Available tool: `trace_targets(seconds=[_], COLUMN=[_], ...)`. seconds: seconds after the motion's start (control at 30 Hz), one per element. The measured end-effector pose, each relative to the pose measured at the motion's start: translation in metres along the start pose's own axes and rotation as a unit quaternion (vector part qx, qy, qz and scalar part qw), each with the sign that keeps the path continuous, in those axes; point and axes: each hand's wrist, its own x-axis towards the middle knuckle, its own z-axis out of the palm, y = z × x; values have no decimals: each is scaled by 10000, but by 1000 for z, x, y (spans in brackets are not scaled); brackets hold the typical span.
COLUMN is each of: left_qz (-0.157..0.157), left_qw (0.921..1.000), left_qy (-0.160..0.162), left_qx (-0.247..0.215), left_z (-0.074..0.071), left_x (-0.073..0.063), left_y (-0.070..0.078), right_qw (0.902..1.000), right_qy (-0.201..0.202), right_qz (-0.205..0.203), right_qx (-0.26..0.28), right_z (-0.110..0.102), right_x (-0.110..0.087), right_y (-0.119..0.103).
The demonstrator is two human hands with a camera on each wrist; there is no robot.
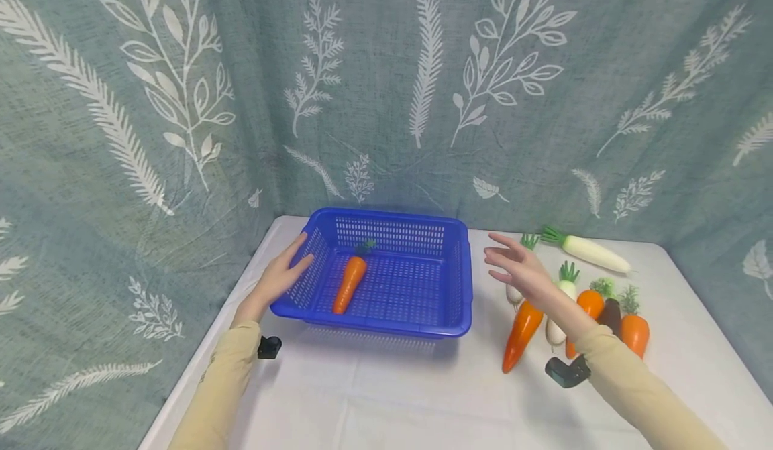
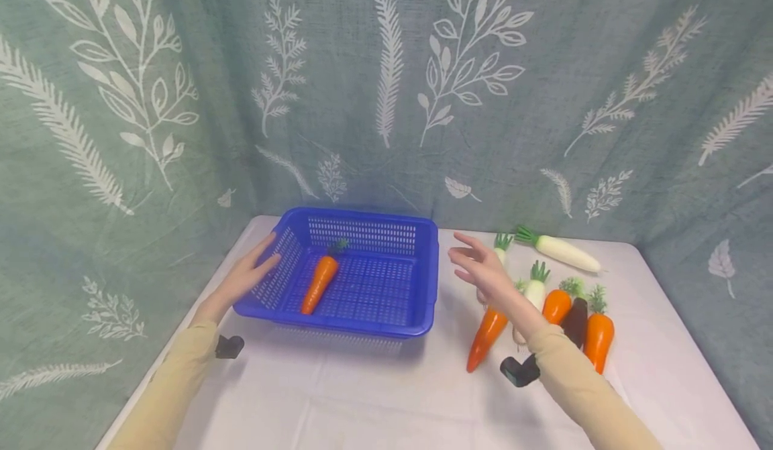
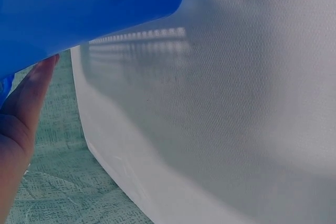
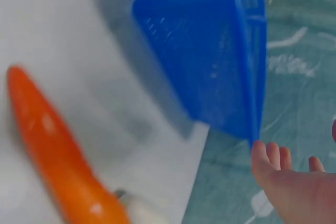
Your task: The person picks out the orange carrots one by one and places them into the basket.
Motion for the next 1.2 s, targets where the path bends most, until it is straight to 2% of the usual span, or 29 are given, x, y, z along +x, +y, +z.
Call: trace_targets(seconds=[0.43,0.6,0.83,1.2], left_qz=[42,12,56,19], left_qw=[10000,10000,10000,10000], left_qy=[4,5,9,-18], left_qx=[7,-19,-5,38], left_z=[-1,0,-1,0], left_x=[-1,-1,0,1], left_y=[-4,-4,-2,-3], right_qw=[9981,9948,9853,9758], right_qy=[224,184,36,-149], right_qz=[494,683,1165,1283], right_qx=[-299,-726,-1245,-1762], right_z=[-45,-56,-65,-65], right_x=[-9,-15,-22,-26], right_y=[22,28,31,43])
